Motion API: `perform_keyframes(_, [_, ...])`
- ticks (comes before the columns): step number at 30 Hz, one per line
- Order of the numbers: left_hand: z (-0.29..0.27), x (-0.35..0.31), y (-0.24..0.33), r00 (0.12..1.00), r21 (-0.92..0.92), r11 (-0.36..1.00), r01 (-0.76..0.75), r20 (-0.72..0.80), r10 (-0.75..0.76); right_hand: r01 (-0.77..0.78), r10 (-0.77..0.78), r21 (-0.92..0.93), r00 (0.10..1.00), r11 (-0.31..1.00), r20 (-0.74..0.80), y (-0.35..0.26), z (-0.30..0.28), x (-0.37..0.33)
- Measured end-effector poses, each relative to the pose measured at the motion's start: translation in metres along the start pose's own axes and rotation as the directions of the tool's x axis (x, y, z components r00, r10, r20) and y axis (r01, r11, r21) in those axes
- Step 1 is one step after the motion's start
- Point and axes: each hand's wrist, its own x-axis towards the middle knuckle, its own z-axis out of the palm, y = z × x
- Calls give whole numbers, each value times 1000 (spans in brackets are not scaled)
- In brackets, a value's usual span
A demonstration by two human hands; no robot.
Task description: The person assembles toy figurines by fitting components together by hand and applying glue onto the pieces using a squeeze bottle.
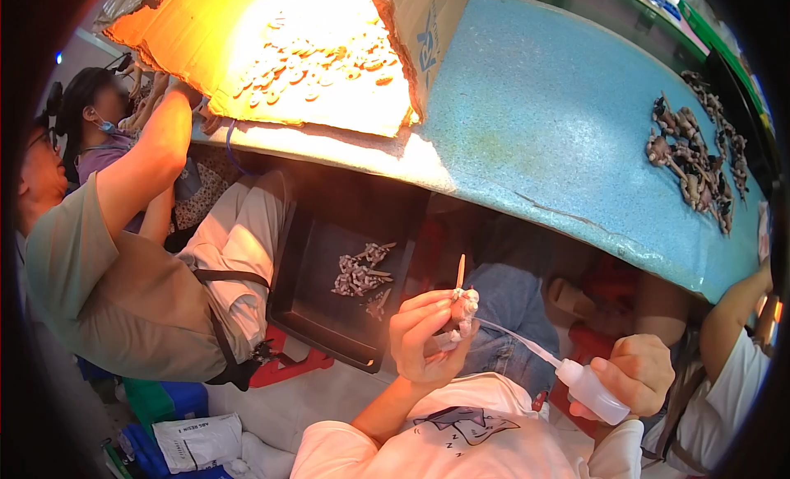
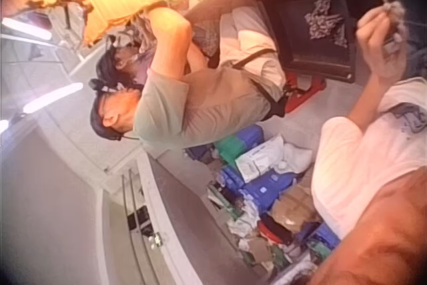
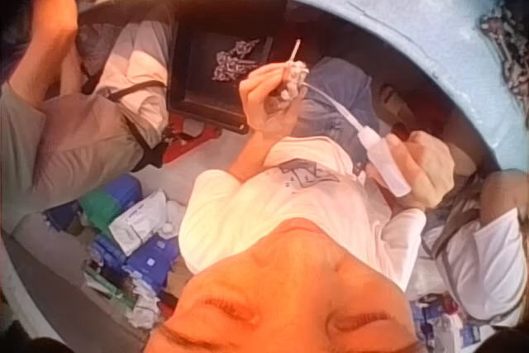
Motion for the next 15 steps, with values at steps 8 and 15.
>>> perform_keyframes(8, [5, -1, -2, 994, -98, 995, 12, -105, -22, 48, -48, 22, 999, 999, 20, 2, -1, -1])
perform_keyframes(15, [6, -1, 0, 984, -344, 932, 116, -85, -154, 34, -24, 148, 997, 988, -71, 12, -2, -9])
